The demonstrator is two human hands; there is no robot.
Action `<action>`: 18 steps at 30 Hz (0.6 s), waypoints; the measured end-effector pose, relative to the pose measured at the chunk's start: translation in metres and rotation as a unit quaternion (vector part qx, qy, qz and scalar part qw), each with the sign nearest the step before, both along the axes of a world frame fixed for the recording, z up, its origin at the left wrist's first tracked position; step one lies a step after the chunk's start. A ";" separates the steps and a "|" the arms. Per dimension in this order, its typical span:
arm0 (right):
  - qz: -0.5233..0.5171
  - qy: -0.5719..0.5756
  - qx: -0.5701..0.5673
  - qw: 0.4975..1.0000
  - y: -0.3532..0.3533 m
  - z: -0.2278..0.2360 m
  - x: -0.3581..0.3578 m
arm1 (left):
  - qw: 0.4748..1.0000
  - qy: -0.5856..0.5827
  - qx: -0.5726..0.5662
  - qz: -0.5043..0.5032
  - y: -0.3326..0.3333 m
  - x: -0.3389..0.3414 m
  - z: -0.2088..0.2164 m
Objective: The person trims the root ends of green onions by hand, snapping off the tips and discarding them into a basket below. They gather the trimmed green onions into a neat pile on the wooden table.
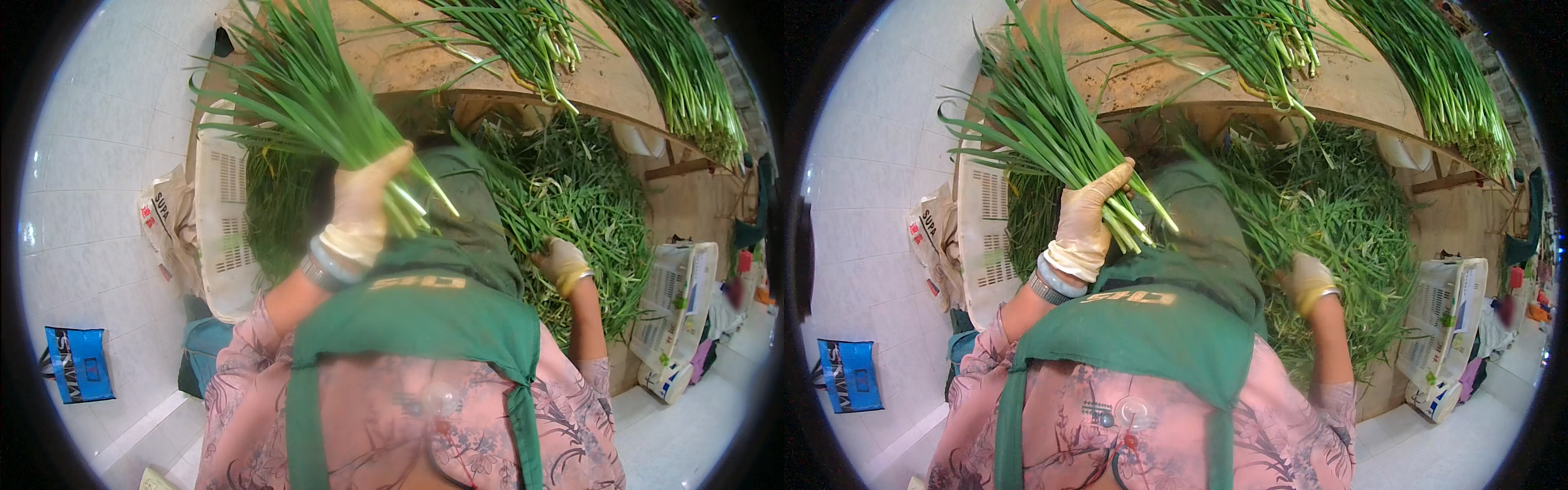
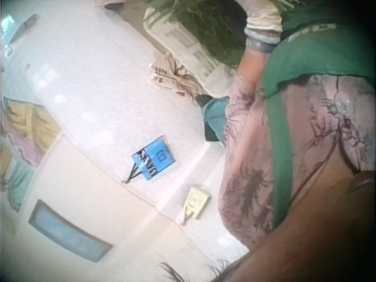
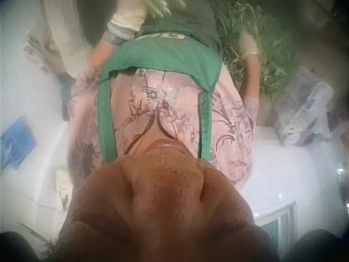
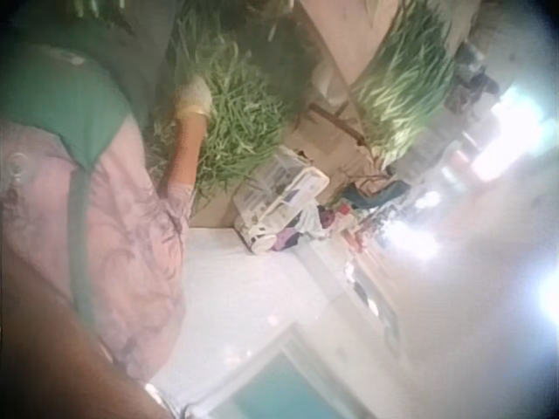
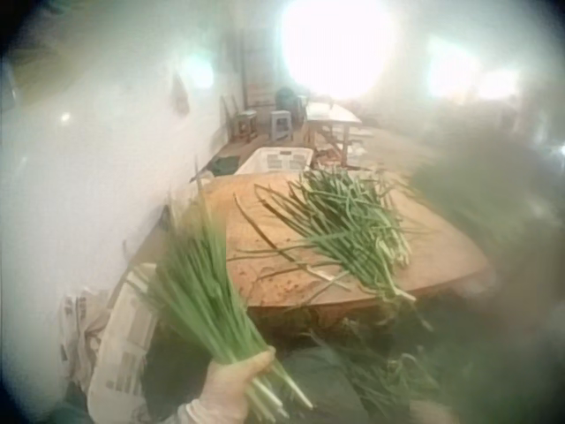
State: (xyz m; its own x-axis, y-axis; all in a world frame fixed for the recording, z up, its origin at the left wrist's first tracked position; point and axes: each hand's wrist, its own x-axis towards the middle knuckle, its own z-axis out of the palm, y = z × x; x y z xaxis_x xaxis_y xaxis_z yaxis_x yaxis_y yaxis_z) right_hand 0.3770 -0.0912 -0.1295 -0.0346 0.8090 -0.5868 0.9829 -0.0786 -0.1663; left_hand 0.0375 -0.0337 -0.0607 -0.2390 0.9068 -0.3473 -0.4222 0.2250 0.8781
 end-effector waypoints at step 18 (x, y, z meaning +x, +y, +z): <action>-0.182 0.617 0.110 0.758 0.054 0.069 -0.185 | 0.991 -0.115 -0.005 -0.069 -0.008 -0.008 0.000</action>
